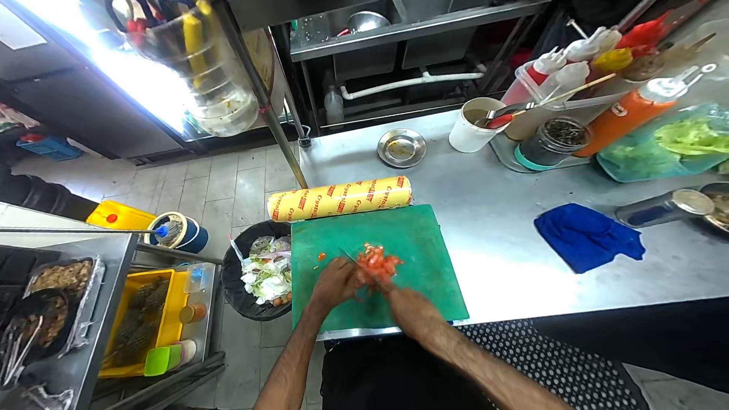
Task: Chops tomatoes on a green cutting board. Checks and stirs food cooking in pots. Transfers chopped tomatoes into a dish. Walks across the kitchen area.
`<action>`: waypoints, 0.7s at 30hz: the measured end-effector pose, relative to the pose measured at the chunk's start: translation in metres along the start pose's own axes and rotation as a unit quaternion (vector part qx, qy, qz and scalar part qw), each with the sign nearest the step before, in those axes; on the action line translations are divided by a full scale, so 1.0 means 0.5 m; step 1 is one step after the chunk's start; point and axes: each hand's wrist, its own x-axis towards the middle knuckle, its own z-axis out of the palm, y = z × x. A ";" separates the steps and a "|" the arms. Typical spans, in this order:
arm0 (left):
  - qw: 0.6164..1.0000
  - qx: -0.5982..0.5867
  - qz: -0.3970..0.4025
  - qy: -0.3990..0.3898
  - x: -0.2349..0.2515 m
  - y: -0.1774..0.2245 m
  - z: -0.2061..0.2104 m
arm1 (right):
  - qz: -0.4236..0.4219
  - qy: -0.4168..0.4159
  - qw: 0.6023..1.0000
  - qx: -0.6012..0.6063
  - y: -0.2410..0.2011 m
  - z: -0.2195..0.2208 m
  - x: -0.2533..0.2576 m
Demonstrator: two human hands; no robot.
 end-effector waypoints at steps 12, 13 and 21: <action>1.000 -0.004 -0.005 0.014 0.002 0.001 0.013 | -0.028 0.039 0.998 0.039 -0.007 0.043 0.074; 1.000 -0.004 -0.009 0.021 -0.002 -0.001 0.012 | -0.023 0.022 0.999 0.033 -0.006 0.029 0.048; 1.000 0.004 -0.006 0.017 -0.010 -0.002 0.042 | -0.024 0.091 0.993 0.070 -0.001 0.134 0.119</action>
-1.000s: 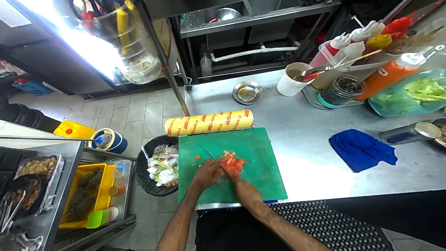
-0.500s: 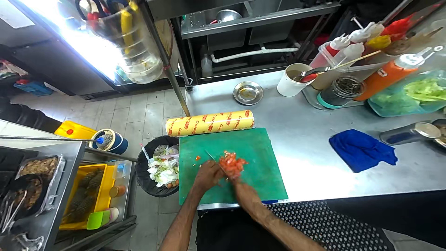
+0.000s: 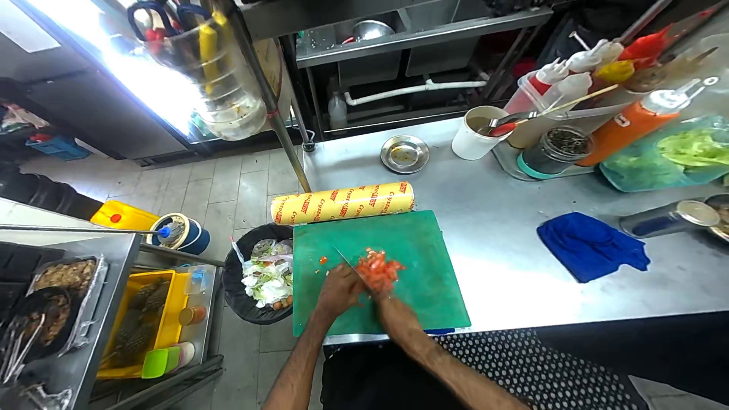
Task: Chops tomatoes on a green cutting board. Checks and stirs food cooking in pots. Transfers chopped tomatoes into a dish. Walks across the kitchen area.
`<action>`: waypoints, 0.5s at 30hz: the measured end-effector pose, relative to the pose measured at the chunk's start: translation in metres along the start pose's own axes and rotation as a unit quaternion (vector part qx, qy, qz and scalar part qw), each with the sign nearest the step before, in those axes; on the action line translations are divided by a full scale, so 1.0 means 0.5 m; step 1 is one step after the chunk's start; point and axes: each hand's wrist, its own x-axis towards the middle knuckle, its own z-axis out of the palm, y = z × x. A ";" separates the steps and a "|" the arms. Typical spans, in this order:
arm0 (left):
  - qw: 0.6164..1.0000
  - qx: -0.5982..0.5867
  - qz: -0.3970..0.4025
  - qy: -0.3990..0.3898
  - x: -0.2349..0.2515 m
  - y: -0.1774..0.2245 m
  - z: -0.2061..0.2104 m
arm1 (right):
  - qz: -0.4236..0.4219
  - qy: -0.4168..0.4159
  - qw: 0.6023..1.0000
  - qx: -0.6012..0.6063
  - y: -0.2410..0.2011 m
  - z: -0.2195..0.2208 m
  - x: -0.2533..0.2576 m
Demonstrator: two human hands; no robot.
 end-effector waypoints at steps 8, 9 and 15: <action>0.996 0.003 -0.034 0.083 -0.019 -0.013 -0.042 | -0.038 -0.017 0.999 0.000 0.017 -0.144 -0.018; 0.989 0.004 -0.055 0.134 -0.027 -0.024 -0.048 | -0.034 -0.001 0.999 0.005 0.043 -0.161 -0.028; 0.940 0.047 -0.200 0.270 -0.080 -0.083 -0.035 | 0.049 0.068 0.995 -0.053 0.220 -0.149 -0.015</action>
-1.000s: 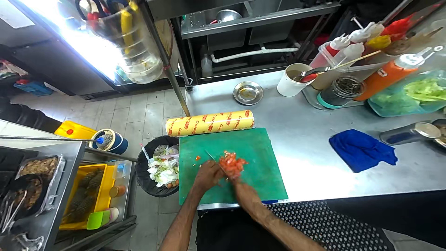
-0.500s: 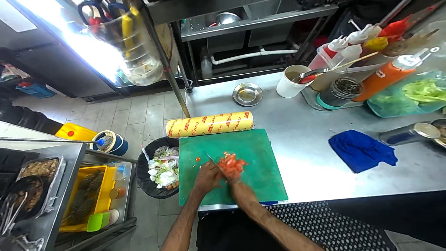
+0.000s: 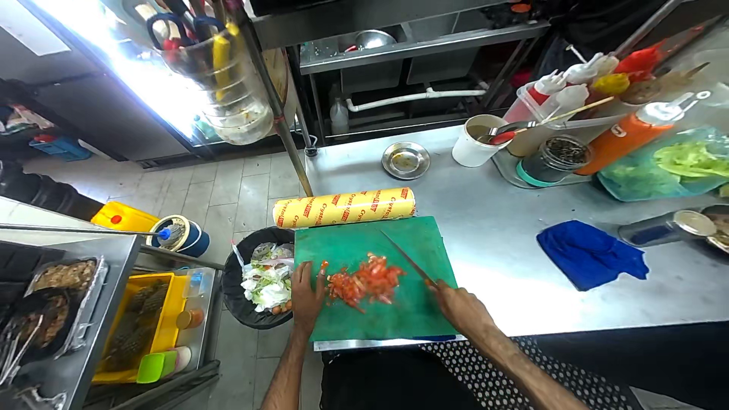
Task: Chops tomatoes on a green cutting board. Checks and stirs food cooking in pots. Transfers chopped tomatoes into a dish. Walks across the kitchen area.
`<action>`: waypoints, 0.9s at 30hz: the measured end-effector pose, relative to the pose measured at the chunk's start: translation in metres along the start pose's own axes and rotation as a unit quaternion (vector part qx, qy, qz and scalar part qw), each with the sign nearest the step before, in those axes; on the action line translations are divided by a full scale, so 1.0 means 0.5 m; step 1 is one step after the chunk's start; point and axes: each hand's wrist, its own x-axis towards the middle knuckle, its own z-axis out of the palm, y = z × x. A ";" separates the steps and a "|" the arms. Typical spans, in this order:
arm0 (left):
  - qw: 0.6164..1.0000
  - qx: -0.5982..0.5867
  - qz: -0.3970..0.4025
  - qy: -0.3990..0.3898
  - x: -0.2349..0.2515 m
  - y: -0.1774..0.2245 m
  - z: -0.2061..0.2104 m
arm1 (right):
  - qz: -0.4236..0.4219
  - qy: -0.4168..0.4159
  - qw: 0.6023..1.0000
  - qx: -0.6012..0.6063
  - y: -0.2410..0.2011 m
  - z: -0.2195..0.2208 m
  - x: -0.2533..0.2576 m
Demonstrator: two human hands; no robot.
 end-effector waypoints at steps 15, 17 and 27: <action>0.998 -0.057 0.016 -0.016 -0.056 0.108 0.105 | -0.015 -0.037 0.999 -0.009 -0.114 0.116 -0.068; 0.998 -0.060 0.007 -0.007 -0.054 0.106 0.089 | -0.027 -0.031 0.999 -0.010 -0.114 0.108 -0.064; 0.995 -0.056 -0.055 0.057 -0.024 0.029 0.013 | -0.019 0.001 0.998 -0.054 -0.076 0.062 -0.003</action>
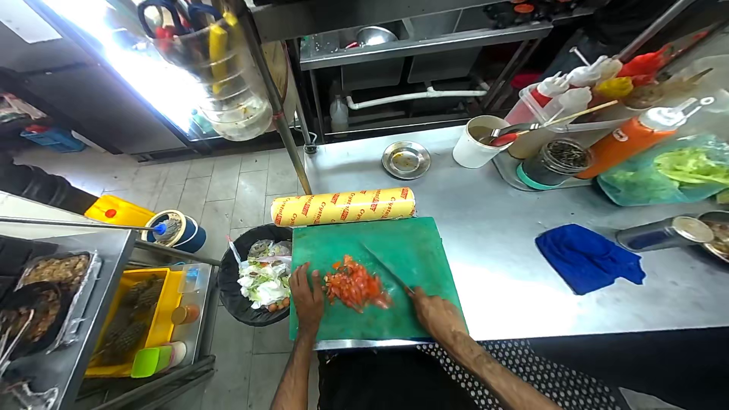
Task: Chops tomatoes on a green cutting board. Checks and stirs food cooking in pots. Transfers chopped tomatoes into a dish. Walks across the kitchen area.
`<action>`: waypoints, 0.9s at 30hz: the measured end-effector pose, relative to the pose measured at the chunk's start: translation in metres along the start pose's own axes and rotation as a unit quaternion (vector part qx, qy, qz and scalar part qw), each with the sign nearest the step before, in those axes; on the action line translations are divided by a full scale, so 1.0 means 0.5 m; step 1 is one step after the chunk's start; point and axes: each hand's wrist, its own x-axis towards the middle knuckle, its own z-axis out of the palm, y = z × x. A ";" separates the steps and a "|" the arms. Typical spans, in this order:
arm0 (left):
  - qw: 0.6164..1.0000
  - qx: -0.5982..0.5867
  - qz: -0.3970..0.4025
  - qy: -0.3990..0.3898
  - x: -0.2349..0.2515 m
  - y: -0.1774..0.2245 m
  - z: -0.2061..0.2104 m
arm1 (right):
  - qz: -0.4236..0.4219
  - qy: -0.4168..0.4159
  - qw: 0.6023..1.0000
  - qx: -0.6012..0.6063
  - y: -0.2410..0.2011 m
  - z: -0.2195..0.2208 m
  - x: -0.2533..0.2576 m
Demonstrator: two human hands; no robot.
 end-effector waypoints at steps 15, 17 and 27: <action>0.927 -0.051 0.231 -0.292 0.011 0.056 0.011 | -0.052 0.003 0.992 0.114 -0.021 -0.067 -0.031; 0.873 -0.023 0.324 -0.365 0.014 0.077 0.001 | -0.054 0.007 0.989 0.139 -0.008 -0.062 -0.032; 0.905 0.080 0.335 -0.250 0.016 0.117 0.078 | -0.005 -0.018 0.989 0.146 0.046 0.013 -0.055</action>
